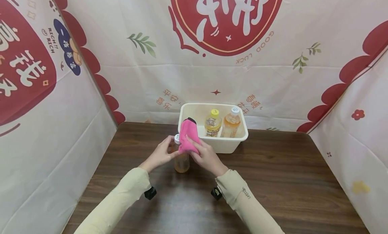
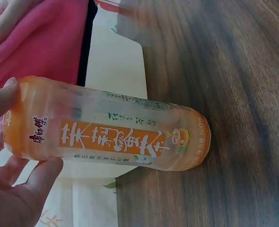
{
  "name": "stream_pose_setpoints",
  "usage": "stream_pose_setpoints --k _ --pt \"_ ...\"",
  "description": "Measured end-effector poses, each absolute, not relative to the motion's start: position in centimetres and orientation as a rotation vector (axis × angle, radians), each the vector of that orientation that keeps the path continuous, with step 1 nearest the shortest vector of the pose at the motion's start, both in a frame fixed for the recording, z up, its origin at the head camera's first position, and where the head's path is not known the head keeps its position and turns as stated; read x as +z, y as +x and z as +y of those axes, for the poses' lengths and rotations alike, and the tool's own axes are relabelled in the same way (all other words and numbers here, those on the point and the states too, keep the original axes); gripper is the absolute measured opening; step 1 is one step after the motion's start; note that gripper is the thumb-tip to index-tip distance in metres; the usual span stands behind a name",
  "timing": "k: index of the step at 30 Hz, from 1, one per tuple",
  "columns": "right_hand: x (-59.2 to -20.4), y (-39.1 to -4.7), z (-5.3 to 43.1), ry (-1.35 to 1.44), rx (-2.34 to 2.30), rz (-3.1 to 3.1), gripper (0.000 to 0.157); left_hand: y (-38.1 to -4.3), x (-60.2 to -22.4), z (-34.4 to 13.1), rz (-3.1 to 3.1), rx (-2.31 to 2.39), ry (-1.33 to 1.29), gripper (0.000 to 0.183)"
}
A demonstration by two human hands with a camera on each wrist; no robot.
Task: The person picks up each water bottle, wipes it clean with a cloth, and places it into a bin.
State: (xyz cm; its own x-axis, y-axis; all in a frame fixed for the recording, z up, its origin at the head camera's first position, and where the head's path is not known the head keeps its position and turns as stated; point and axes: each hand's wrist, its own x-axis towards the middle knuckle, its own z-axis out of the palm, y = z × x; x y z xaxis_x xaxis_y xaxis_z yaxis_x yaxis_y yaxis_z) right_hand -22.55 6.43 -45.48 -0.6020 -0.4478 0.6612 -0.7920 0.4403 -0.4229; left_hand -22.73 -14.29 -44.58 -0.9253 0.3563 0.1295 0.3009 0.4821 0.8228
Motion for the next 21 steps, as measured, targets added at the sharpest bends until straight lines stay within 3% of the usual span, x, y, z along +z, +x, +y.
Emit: stream_pose_setpoints --k 10,21 --pt "-50.8 -22.8 6.6 0.995 1.095 -2.227 0.047 -22.8 -44.9 -14.2 2.670 1.467 0.614 0.046" --pt "-56.4 -21.9 8.0 1.018 0.895 -2.495 0.043 -22.7 -44.9 -14.1 2.690 1.460 0.582 0.047"
